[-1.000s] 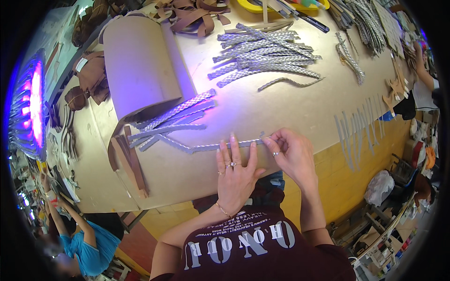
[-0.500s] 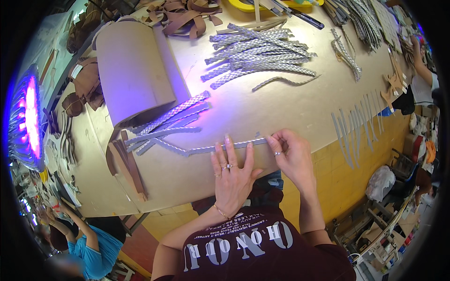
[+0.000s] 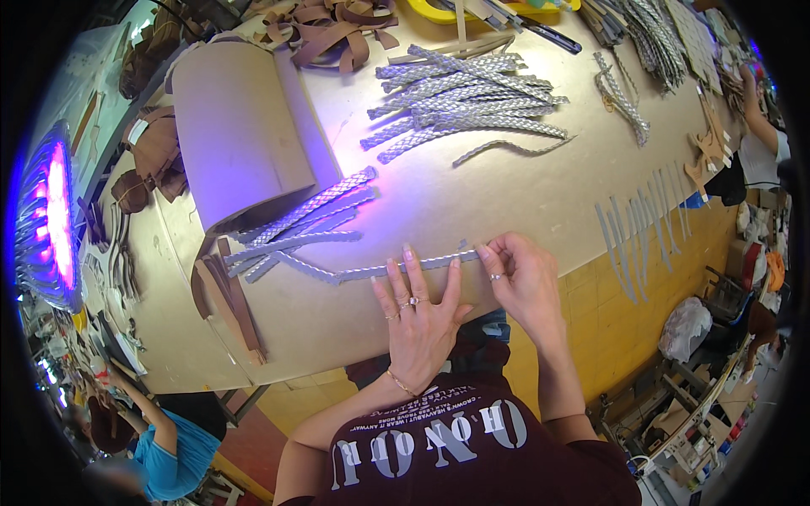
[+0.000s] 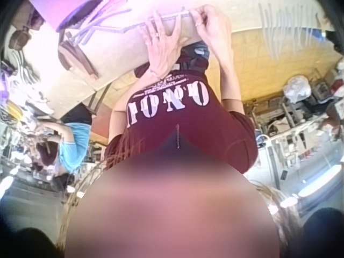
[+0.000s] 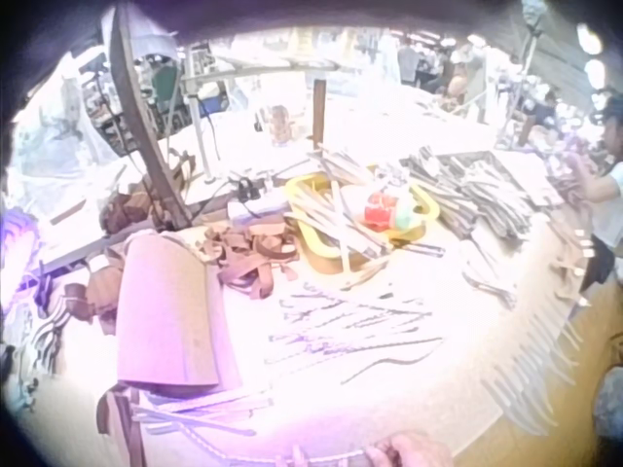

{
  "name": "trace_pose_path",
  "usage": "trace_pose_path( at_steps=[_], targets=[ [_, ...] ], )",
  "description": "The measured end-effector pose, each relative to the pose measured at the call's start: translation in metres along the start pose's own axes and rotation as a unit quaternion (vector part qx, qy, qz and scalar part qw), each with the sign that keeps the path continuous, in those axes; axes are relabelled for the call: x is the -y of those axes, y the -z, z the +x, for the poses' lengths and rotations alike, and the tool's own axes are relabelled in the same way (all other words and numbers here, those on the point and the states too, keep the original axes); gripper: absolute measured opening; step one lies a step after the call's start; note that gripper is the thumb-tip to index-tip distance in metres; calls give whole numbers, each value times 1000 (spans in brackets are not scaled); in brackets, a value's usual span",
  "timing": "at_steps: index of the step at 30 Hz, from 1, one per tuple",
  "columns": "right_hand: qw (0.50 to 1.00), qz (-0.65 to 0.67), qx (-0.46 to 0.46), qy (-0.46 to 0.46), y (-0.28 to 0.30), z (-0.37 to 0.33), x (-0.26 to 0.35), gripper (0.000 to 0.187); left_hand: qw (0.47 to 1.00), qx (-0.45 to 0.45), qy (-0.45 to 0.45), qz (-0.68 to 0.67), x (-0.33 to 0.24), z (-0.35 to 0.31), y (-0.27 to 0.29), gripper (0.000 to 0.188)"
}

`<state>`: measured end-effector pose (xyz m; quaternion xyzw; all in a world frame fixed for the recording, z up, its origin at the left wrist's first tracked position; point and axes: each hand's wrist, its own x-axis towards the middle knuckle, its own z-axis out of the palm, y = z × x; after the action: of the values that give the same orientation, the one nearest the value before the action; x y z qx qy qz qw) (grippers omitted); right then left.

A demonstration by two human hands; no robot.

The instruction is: The person braids multiple short silver cords by hand on a workbench, repeatedly picking up, aligning, and twisting strands into uniform braids. The person places finished braids into a growing pile on the table.

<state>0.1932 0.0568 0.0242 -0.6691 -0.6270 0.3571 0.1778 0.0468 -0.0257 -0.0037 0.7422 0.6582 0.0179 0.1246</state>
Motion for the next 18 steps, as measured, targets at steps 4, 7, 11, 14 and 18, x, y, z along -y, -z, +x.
trace_pose_path(
  at_steps=[4, 7, 11, 14, 18],
  targets=[
    [1000, -23, -9, -3, -2, 0, 0, 19, 1000, 0, 6, -5, -2, 1, 1, 63],
    [999, -31, -11, -16, -5, -4, -1, 18, 1000, -2, 9, -7, -3, 1, 1, 63],
    [968, -160, -162, 101, -18, -23, -5, 19, 1000, -13, 11, 1, -3, 1, -2, 63],
    [941, -255, -133, 178, -34, -41, -11, 39, 999, -39, 11, 6, -2, 2, -4, 62],
    [932, -303, -151, 129, -40, -47, -25, 40, 998, -40, 10, -41, 3, -1, 0, 61]
  ],
)
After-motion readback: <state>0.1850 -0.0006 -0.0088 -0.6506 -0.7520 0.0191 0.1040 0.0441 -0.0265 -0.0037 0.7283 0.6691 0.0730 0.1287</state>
